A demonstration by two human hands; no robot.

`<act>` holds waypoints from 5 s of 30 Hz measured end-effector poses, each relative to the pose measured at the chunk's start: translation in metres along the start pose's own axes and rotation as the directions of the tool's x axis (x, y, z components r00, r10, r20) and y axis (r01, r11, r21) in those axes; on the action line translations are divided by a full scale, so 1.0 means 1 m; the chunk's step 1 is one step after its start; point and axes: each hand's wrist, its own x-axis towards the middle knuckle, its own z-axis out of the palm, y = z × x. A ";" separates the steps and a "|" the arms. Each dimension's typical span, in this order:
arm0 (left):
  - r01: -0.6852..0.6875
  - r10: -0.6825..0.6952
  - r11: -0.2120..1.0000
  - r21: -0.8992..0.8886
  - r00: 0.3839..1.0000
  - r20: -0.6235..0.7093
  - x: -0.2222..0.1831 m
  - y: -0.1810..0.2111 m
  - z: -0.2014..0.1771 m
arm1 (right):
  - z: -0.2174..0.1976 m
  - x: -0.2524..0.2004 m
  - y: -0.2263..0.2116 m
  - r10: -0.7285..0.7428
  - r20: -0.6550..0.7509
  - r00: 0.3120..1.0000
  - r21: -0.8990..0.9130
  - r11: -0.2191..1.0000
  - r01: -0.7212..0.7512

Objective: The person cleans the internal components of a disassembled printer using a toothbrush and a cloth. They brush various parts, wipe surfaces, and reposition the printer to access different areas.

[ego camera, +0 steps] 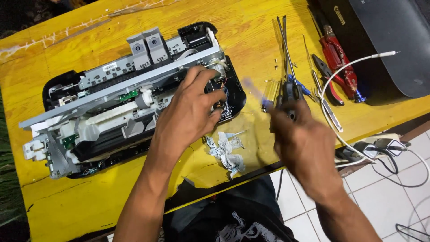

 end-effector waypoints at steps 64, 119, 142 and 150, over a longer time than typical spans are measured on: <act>0.089 -0.089 0.996 0.006 0.992 0.094 0.002 -0.002 0.006 | -0.057 0.066 0.008 -0.287 0.469 0.835 -0.204 0.885 0.419; 0.024 -0.040 0.989 0.143 0.993 0.113 0.021 0.011 0.009 | 0.097 -0.090 -0.026 0.355 -0.424 0.834 0.552 0.831 -0.073; 0.070 -0.069 0.998 -0.003 0.990 0.124 0.016 -0.003 0.008 | 0.105 -0.055 -0.044 0.654 -0.050 0.754 0.939 0.289 -0.189; 0.010 -0.040 0.988 0.157 0.981 0.192 0.027 0.016 0.007 | 0.096 -0.053 -0.043 0.654 0.010 0.756 0.915 0.298 -0.271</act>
